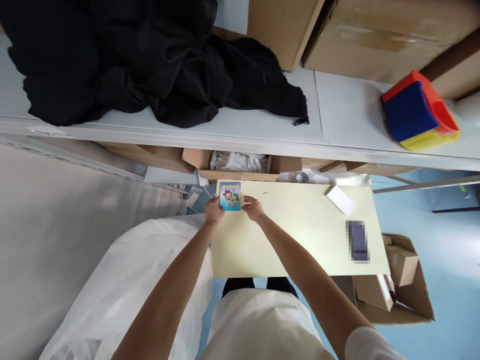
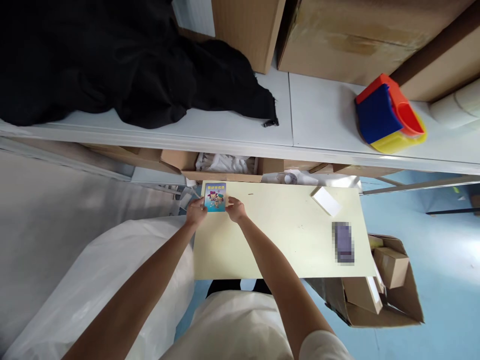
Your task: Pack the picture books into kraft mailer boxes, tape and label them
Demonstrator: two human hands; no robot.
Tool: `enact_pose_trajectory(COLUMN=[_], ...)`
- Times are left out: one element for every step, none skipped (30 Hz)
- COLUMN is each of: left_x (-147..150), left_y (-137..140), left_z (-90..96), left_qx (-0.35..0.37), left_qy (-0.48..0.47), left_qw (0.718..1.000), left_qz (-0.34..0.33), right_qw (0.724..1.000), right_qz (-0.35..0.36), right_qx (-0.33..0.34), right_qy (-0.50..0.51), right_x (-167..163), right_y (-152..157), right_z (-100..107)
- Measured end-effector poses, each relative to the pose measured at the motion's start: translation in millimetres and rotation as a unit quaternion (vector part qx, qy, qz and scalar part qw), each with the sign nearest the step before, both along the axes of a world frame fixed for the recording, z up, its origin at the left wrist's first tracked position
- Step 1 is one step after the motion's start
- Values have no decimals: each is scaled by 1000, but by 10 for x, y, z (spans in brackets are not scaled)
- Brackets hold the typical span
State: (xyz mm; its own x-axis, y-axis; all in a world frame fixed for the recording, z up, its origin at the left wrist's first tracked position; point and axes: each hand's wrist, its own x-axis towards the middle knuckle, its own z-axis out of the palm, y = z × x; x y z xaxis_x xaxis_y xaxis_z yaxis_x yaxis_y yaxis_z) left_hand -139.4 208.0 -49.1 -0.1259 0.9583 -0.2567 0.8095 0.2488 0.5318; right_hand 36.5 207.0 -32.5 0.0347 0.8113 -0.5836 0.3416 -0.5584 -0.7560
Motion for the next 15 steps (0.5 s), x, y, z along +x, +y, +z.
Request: enact_pose_trajectory(left_x=[29, 70, 129, 206, 306, 429, 576, 750, 948, 1170, 1413, 1671, 1940, 2212, 2478], left_y=[-14, -33, -60, -92, -128, -166, -200, -228, -243, -241, -218, -172, -100, -2, 119], left_z=[71, 157, 260, 380, 515, 664, 828, 1005, 1192, 1387, 1586, 1784, 1977, 2159, 2328], left_qx=[8, 20, 38, 58, 81, 102, 117, 133, 156, 185, 214, 242, 266, 280, 284], left_qy=[0, -5, -14, -28, -47, -66, -87, -106, -121, -133, -150, -167, -184, -202, -218], left_qw=[1000, 1000, 999, 996, 989, 978, 962, 943, 926, 912, 899, 889, 884, 879, 879], left_qz=[-2, -13, -33, -68, -116, -171, -232, -286, -322, -340, -352, -352, -338, -330, -315], right_qw=[1000, 1000, 999, 996, 993, 989, 984, 979, 971, 956, 935, 908, 882, 856, 839], right_qz=[-1, -1, -2, -5, -3, -5, -10, -18, -37, -62, -90, -125, -153, -182, -198], right_qx=[8, 21, 42, 68, 96, 128, 162, 196, 237, 284, 334, 377, 408, 435, 446], right_qy=[8, 19, 34, 50, 64, 73, 71, 55, 16, -33, -81, -130, -176, -213, -239], right_x=[67, 160, 280, 429, 607, 811, 1037, 1282, 1542, 1812, 2090, 2370, 2644, 2904, 3140], right_y=[-68, -154, -255, -365, -478, -584, -676, -746, -786, -791, -757, -683, -572, -428, -260], right_z=[87, 189, 306, 439, 588, 757, 944, 1149, 1367, 1592, 1814, 2024, 2213, 2375, 2508])
